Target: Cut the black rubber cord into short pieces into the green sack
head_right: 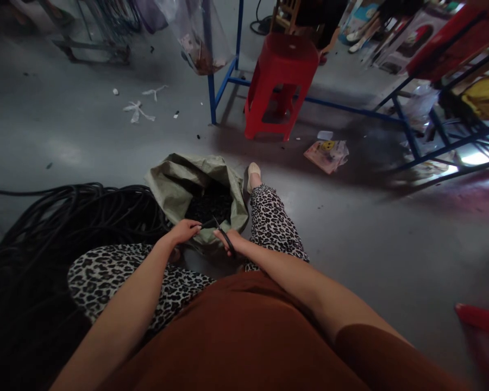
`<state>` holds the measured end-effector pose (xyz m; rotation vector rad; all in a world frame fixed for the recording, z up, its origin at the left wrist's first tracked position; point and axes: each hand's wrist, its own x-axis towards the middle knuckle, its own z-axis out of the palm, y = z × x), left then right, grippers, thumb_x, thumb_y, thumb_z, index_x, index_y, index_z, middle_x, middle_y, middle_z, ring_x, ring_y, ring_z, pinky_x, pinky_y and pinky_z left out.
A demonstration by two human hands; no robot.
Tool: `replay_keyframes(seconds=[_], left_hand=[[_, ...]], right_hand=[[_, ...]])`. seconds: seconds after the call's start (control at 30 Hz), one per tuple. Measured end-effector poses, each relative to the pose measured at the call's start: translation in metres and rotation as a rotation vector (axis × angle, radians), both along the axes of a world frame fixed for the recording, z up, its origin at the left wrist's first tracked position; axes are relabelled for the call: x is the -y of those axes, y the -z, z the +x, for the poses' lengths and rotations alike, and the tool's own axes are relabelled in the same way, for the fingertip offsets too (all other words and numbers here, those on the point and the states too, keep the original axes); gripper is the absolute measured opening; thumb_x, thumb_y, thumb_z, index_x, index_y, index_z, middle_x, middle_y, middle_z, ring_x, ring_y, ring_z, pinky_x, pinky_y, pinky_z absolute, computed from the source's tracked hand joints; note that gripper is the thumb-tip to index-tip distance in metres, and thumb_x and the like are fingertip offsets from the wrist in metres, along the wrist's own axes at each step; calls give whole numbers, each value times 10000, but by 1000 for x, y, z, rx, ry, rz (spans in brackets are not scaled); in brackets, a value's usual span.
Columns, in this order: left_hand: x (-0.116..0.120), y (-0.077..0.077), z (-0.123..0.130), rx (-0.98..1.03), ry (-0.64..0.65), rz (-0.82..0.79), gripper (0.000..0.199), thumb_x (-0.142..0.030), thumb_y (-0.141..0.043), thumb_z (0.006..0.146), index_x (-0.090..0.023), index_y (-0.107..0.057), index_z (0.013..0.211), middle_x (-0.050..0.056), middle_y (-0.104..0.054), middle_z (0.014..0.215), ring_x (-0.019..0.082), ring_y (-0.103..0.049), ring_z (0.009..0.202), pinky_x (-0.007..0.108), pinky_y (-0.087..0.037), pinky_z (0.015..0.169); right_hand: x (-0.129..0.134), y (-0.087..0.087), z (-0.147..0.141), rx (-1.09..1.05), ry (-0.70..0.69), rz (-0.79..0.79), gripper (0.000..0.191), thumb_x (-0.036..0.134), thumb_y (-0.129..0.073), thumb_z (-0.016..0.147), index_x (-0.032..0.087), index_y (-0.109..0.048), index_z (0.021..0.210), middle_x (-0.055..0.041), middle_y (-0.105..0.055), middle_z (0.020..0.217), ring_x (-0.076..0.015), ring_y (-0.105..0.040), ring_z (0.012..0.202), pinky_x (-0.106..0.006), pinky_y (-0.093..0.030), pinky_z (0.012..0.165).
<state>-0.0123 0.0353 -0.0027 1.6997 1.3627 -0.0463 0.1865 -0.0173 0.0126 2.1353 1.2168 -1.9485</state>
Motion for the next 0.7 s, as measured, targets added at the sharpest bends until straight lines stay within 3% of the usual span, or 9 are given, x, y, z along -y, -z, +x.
replay_keyframes(seconds=[0.43, 0.57, 0.7], left_hand=[[0, 2, 1, -74, -33, 33, 337, -297, -456, 772, -152, -692, 965, 44, -684, 717, 160, -585, 668, 227, -410, 603], [-3, 5, 0, -57, -108, 81, 367, -315, -450, 782, -142, -669, 1019, 50, -692, 772, 155, -595, 692, 226, -429, 647], [-5, 11, 0, -3, -166, 79, 375, -336, -442, 790, -140, -663, 1020, 41, -691, 771, 145, -597, 678, 223, -443, 645]], right_hand=[[-1, -5, 4, 40, 15, 4, 475, 592, -496, 793, 144, -490, 636, 27, -432, 371, -93, -436, 280, -167, -339, 280], [0, -4, 6, -48, 129, -80, 464, 599, -432, 826, 150, -488, 725, 36, -444, 401, -106, -457, 302, -188, -380, 302], [4, -4, 3, -107, 105, -164, 486, 615, -407, 830, 143, -489, 744, 15, -486, 450, -124, -496, 336, -198, -391, 325]])
